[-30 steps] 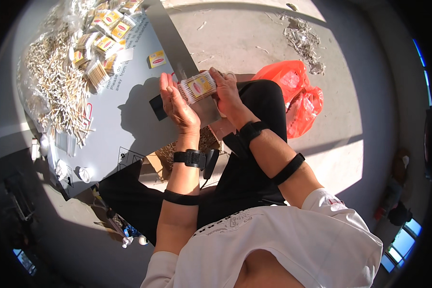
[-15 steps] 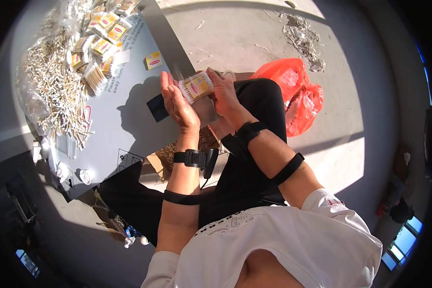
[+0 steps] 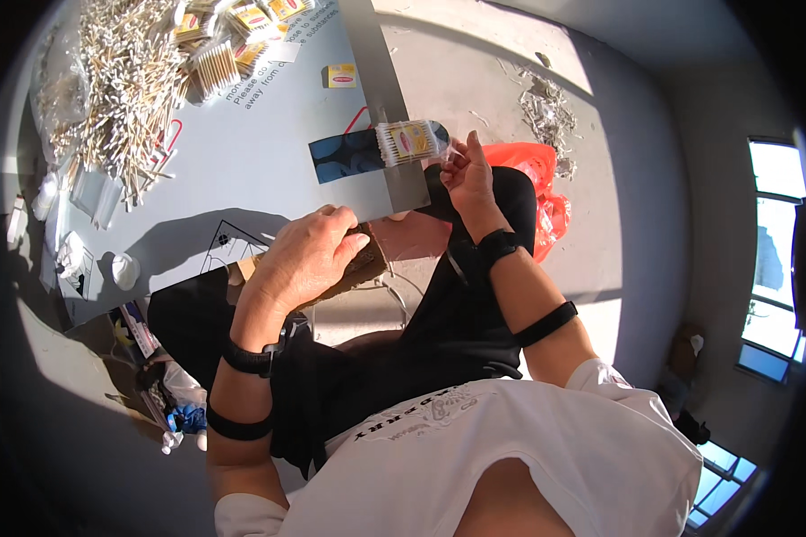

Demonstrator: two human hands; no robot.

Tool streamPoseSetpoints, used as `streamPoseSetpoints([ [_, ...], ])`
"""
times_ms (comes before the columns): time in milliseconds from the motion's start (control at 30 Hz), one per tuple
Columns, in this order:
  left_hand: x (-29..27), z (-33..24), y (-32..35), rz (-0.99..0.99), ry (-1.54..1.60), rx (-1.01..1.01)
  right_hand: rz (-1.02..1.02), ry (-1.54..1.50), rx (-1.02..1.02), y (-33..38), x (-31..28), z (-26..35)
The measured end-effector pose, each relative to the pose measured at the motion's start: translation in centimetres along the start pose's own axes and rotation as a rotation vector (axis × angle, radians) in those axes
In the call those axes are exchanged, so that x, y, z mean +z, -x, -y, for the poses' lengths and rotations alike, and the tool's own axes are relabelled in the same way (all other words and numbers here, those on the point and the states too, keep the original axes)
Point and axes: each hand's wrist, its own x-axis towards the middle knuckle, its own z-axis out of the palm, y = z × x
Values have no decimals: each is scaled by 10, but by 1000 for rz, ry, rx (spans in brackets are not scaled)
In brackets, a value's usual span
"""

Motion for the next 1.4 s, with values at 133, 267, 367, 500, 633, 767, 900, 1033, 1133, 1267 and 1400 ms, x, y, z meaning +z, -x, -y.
streamPoseSetpoints([
  [133,-7,8,58,321,-232,213,-108,236,-36,16,-10,1],
  [267,-19,32,111,163,-228,227,-223,413,21,37,-16,-10],
  [367,-31,64,143,117,-28,170,-212,322,95,44,-14,-16],
  [500,-42,114,170,6,286,-9,-324,280,74,54,26,-45],
  [633,-45,127,172,-34,681,131,-357,418,72,57,32,-38],
  [767,-48,128,174,-54,668,135,-374,618,76,64,40,-32],
  [900,-53,130,177,-46,626,205,-405,680,116,62,42,-26],
  [1033,-52,133,176,-73,649,240,-433,653,57,59,42,-30],
  [1133,-50,136,178,-32,667,271,-482,657,-15,60,46,-39],
  [1267,-52,134,177,-79,614,291,-517,718,-31,59,43,-41],
  [1400,-54,134,177,-41,583,288,-506,686,-105,59,45,-45],
])
